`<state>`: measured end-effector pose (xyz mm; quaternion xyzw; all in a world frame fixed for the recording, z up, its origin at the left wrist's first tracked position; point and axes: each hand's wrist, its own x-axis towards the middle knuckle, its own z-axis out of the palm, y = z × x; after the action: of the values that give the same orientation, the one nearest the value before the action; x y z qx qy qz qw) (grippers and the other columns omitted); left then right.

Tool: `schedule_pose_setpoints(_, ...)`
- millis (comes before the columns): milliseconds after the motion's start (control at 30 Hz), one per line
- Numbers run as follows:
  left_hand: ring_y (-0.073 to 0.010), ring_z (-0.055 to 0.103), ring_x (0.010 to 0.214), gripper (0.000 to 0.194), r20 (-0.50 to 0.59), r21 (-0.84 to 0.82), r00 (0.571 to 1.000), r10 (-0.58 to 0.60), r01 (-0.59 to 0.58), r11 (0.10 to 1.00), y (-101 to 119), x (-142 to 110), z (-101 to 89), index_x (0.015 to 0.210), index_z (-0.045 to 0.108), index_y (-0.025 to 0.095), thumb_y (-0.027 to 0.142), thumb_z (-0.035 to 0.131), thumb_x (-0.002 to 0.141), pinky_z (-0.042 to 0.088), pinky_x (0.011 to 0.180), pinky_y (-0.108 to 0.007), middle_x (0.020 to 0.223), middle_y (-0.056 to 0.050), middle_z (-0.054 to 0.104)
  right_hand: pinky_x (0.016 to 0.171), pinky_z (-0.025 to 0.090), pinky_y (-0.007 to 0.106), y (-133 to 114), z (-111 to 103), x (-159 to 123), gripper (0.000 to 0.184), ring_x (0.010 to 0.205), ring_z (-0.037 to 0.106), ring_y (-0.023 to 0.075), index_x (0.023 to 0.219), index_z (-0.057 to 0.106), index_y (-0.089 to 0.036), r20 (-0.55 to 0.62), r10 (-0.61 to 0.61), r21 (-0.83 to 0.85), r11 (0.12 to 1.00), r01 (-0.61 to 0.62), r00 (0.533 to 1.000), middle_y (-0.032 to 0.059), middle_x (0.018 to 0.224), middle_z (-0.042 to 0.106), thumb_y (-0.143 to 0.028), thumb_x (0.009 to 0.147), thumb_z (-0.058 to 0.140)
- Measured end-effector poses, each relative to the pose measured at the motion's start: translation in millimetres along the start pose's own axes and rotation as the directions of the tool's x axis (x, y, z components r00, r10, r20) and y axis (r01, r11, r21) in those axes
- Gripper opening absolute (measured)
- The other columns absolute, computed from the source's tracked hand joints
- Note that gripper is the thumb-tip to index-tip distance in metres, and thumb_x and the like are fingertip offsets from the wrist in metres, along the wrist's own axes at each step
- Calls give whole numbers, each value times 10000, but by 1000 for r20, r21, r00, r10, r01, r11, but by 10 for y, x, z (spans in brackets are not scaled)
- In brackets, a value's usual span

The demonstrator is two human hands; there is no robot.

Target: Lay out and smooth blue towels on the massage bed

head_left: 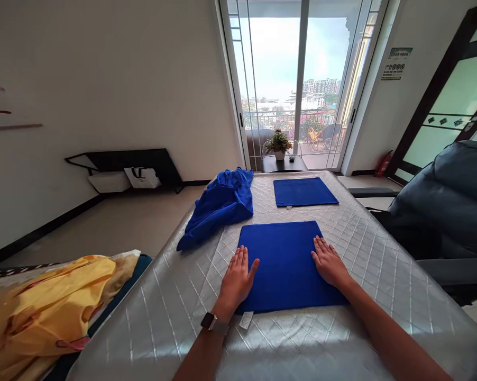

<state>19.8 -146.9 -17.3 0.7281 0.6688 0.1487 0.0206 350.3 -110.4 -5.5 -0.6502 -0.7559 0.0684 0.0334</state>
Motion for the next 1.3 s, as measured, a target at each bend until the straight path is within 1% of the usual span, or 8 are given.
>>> schedule_pose_setpoints(200,-285,263,1558,803,-29,-30,1000,9,-10,999,-31,-90,-5,1606,286,70,631,205,1038,300,1264,-492,1664,-192,307,1283,150,409,63,111,-9,634,1578,133,186,1634,235,-94,-73,-22,51,998,26,997,75,1701,168,-368,1064,188)
schedule_pose_setpoints(367,-288,306,1545,764,-127,17,992,24,-22,1000,37,-243,-9,1641,153,129,597,269,1048,351,1241,-501,1677,-150,308,1271,227,505,90,161,-79,643,1573,166,227,1635,225,-124,-175,-68,124,988,91,982,97,1689,225,-458,1092,145)
schedule_pose_setpoints(533,-289,379,1512,806,-188,47,960,207,-201,978,99,-381,21,1654,40,186,559,392,1032,453,1165,-456,1686,-99,306,1283,222,514,21,40,-200,615,1572,152,218,1650,82,-239,-161,-100,144,982,124,982,37,1705,175,-489,1102,206)
schedule_pose_setpoints(667,-276,505,1428,859,-205,72,922,330,-322,944,-2,-401,173,1656,30,193,538,471,1004,522,1076,-415,1627,-93,432,1294,208,502,-43,-25,-258,619,1573,141,212,1641,11,-282,-95,-97,148,983,111,991,1,1711,121,-480,1105,247)
schedule_pose_setpoints(800,-287,538,1400,851,-170,97,942,290,-277,956,-99,-386,230,1656,5,187,523,450,1013,546,1041,-450,1597,-117,473,1294,224,503,-51,2,-266,614,1569,168,227,1638,38,-282,-59,-91,145,984,99,994,-3,1705,145,-480,1103,267)
schedule_pose_setpoints(1033,-288,405,1499,777,-169,45,958,232,-227,973,99,-379,-49,1656,17,206,529,364,1041,469,1146,-500,1688,-98,308,1295,208,476,-56,-87,-267,609,1570,173,218,1639,100,-236,-62,-121,103,987,127,991,23,1698,180,-503,1104,220)
schedule_pose_setpoints(1167,-268,345,1531,766,-139,15,959,248,-248,969,201,-369,-93,1652,-11,210,516,356,1053,407,1203,-496,1694,-99,290,1294,190,475,-75,-168,-429,622,1571,163,216,1635,154,-212,-58,-106,61,992,110,993,39,1691,199,-526,1099,177)
schedule_pose_setpoints(1300,-268,340,1531,745,-79,31,963,256,-254,967,224,-319,-55,1648,35,182,529,330,1059,382,1222,-502,1672,-125,330,1290,189,460,-54,-98,-635,649,1575,141,207,1633,162,-179,-48,-67,79,994,71,997,53,1695,177,-537,1093,137)
